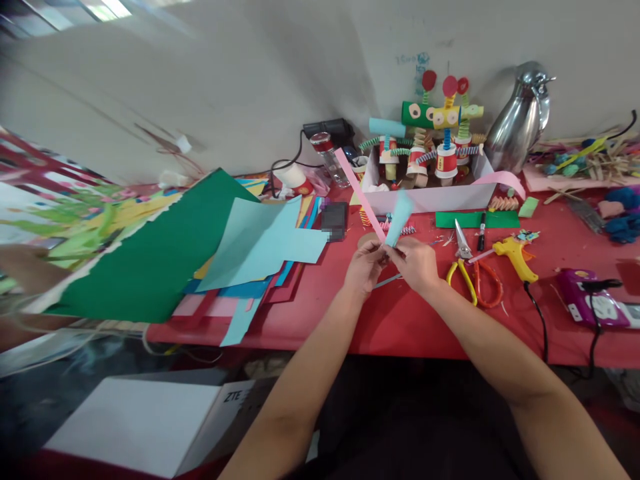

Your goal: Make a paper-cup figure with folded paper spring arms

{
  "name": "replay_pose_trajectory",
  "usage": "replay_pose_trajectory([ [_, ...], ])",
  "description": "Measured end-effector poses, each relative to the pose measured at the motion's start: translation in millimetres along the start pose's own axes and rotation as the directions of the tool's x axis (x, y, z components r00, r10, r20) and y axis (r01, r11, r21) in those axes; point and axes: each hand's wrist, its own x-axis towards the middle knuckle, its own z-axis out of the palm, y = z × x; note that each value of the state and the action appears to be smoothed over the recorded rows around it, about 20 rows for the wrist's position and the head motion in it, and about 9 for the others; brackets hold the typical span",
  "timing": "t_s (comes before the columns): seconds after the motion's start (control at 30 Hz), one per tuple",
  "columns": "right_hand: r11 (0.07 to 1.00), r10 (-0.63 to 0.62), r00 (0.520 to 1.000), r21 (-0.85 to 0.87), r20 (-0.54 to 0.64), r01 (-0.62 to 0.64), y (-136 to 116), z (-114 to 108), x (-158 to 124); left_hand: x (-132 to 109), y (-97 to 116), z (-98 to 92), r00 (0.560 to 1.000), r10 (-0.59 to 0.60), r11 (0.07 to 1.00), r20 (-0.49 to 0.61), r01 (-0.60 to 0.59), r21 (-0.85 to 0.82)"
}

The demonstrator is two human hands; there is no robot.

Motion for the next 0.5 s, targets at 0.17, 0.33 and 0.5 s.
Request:
replay_pose_trajectory([
  [0.17, 0.984, 0.171, 0.984, 0.048, -0.055, -0.169, 1.1, -1.4, 4.3, -1.1, 0.8, 2.9, 0.999, 0.011, 1.000, 0.046, -0.010, -0.026],
  [0.33, 0.931, 0.280, 0.960, 0.241, 0.007, -0.273, 4.2, -0.9, 7.3, 0.5, -1.0, 3.0, 0.998, 0.034, 0.999, 0.049, -0.033, -0.026],
  [0.5, 0.877, 0.322, 0.946, 0.361, 0.045, -0.316, 7.9, 1.7, 8.5, 2.2, -0.8, 1.7, 0.999, 0.037, 0.999, 0.029, -0.037, -0.032],
])
